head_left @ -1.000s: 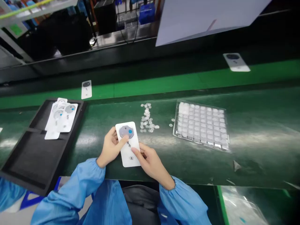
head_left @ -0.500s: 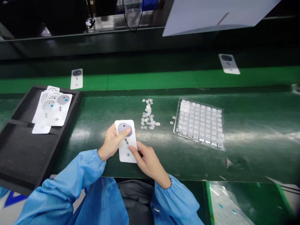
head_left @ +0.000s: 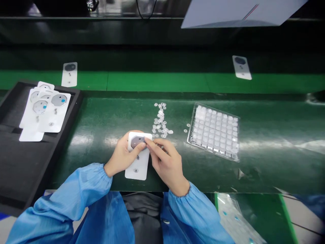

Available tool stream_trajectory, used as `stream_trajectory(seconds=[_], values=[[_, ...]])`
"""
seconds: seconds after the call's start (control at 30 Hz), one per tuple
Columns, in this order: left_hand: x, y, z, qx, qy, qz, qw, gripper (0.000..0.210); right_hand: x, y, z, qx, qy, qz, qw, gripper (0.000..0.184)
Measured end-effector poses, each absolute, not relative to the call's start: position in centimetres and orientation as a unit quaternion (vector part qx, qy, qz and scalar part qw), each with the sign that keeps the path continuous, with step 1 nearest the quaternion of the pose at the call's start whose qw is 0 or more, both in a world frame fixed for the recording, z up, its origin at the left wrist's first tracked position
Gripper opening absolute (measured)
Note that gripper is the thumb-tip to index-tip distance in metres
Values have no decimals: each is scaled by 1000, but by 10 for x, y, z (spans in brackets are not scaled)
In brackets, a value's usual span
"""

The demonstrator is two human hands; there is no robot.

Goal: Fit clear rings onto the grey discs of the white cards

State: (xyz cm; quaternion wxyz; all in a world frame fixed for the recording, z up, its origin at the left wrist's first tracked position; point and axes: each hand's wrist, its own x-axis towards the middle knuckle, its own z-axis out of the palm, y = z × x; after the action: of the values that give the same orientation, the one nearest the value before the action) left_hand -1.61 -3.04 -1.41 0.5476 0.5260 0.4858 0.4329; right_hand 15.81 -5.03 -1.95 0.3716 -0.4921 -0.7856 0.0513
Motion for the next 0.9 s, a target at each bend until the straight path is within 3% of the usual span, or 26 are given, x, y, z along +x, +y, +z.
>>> stream_trajectory(seconds=[0.17,0.4,0.53,0.73,0.9], values=[[-18,-33,-14,488,437,409,635,44,163,-47,-19,-487,-791,23,370,27],[-17,-34,-15,508,439,413,616,41,157,-42,-11,-486,-787,30,380,8],[-17,-33,-16,488,449,411,625,45,154,-43,-12,-502,-771,85,383,13],[-16,-30,-10,395,461,417,677,55,148,-47,-10,-529,-607,274,527,10],[-19,-29,-9,341,455,406,715,67,221,-83,-12,-574,-450,255,635,12]])
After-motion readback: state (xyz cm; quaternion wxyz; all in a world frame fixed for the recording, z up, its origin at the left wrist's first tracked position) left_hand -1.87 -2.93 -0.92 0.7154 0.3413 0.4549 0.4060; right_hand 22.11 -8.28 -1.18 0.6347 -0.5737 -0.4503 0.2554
